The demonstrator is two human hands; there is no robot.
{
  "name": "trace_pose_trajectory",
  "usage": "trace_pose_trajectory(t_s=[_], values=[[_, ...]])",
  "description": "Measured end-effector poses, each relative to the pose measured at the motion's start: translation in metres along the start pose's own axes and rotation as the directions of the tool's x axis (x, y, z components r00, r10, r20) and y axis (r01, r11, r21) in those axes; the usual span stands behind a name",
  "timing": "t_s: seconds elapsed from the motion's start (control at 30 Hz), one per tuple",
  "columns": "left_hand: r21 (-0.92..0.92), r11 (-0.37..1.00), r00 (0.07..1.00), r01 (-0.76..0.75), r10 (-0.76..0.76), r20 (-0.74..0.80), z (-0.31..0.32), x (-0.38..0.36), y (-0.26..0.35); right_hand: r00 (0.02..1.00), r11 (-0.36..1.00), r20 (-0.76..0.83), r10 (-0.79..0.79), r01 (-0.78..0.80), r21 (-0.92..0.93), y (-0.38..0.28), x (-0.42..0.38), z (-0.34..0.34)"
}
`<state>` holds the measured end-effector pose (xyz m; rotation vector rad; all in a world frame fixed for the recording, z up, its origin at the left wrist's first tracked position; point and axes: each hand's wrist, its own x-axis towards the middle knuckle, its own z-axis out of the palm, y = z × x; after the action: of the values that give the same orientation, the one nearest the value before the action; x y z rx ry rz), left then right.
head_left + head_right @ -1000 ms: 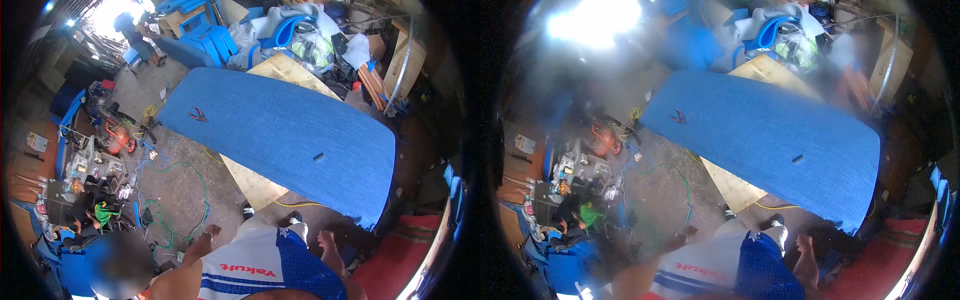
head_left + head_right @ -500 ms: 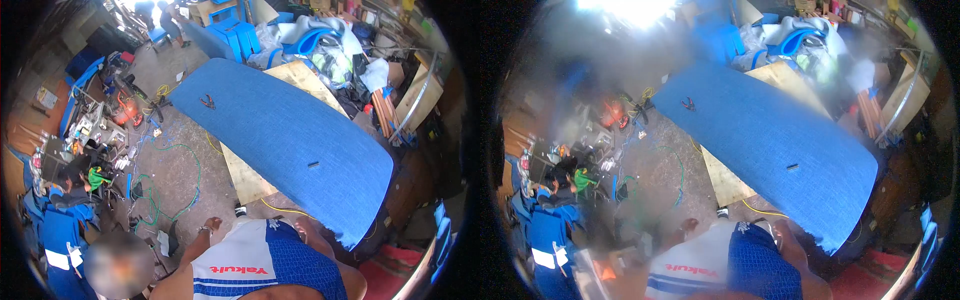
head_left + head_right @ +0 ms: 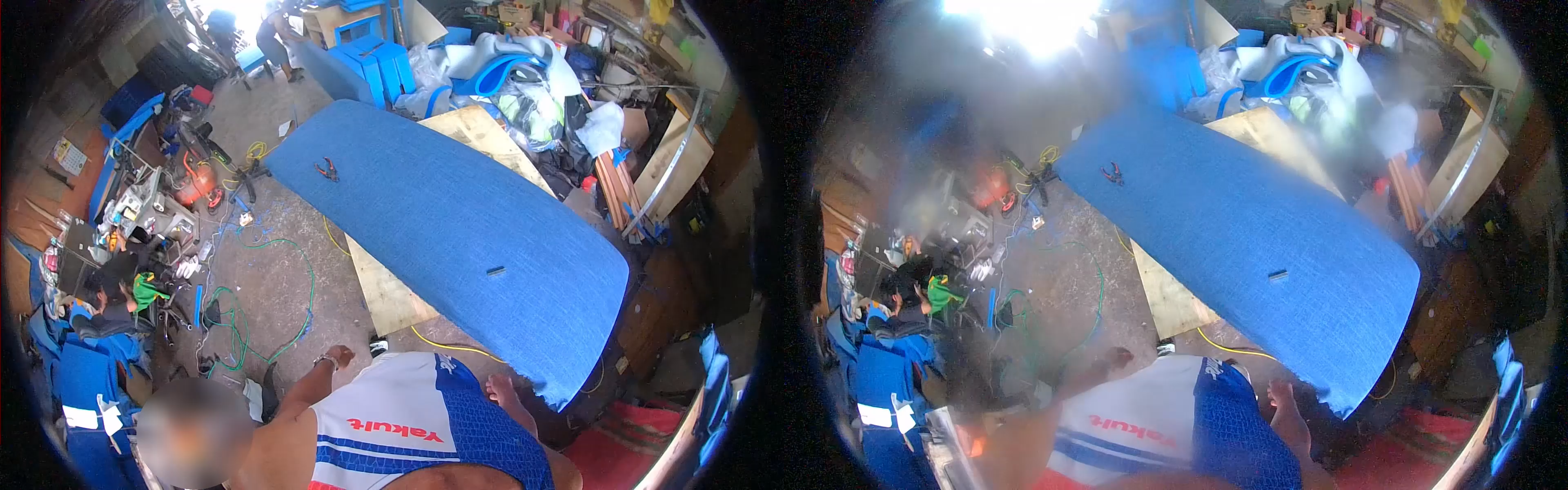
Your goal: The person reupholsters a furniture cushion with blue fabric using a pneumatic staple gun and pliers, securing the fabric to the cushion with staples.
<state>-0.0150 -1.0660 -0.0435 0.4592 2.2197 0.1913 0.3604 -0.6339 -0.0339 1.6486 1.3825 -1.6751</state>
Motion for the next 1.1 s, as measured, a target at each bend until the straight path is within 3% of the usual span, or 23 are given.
trace_pose_trajectory(t_s=[0.03,0.1,0.17,0.2,0.3,0.4,0.47,0.6,0.63,0.67,0.7,0.8,0.9,1.0,1.07,1.1], values=[[0.175,0.972,0.988,-0.155,0.156,0.009,-0.005,0.01,0.001,1.0,1.0,0.02,0.018,-0.018,0.021,0.002,0.004,-0.001],[0.493,0.76,0.896,-0.424,0.433,0.104,-0.013,0.038,0.001,0.997,0.996,0.063,0.053,-0.057,0.064,0.021,0.021,-0.003],[0.238,0.932,0.956,-0.275,0.292,-0.038,-0.047,-0.008,0.051,0.992,0.974,0.075,-0.1,0.113,-0.197,0.03,0.033,-0.001],[0.089,0.974,0.97,-0.208,0.217,-0.108,-0.073,-0.042,0.089,0.988,0.963,0.088,-0.129,0.146,-0.227,0.029,0.038,0.0],[0.061,0.974,0.968,-0.216,0.222,-0.119,-0.067,-0.037,0.094,0.987,0.975,0.108,-0.116,0.134,-0.175,0.026,0.051,0.005],[0.198,0.928,0.94,-0.316,0.334,-0.066,-0.05,-0.025,0.079,0.992,0.991,0.107,-0.07,0.081,-0.105,0.024,0.069,0.012],[0.235,0.919,0.943,-0.316,0.332,-0.033,-0.01,0.011,0.041,0.99,0.994,0.123,-0.075,0.083,-0.064,0.021,0.076,0.014],[0.395,0.854,0.94,-0.339,0.319,0.119,0.032,0.046,-0.012,0.947,0.97,0.218,-0.235,0.213,0.12,0.0,0.034,0.006],[0.161,0.967,0.98,-0.197,0.194,0.036,0.032,0.042,-0.014,0.939,0.964,0.229,-0.256,0.231,0.131,0.0,0.031,0.003],[-0.094,0.994,0.999,-0.048,0.047,-0.011,0.033,0.031,-0.016,0.931,0.958,0.24,-0.277,0.248,0.143,0.002,0.03,-0.001],[-0.346,0.933,0.994,0.096,-0.109,-0.019,0.035,0.018,-0.018,0.922,0.952,0.251,-0.296,0.264,0.155,0.004,0.03,-0.004],[-0.571,0.814,0.986,0.11,-0.162,-0.041,0.005,-0.029,0.01,0.952,0.97,0.187,-0.243,0.242,0.031,0.002,0.028,-0.005],[-0.582,0.805,0.989,0.113,-0.146,-0.01,0.06,0.033,-0.035,0.98,0.982,0.071,-0.186,0.188,-0.019,-0.002,0.024,0.003],[-0.504,0.847,0.979,0.167,-0.203,-0.017,0.025,-0.004,-0.004,0.835,0.9,0.356,-0.42,0.433,0.046,0.004,0.016,-0.016],[-0.458,0.867,0.976,0.195,-0.218,0.003,-0.021,-0.056,0.05,0.902,0.929,0.224,-0.37,0.359,0.089,0.012,0.032,-0.005],[-0.255,0.957,0.986,0.135,-0.156,-0.061,-0.025,-0.062,0.056,0.928,0.939,0.158,-0.338,0.323,0.113,0.014,0.036,0.001]])
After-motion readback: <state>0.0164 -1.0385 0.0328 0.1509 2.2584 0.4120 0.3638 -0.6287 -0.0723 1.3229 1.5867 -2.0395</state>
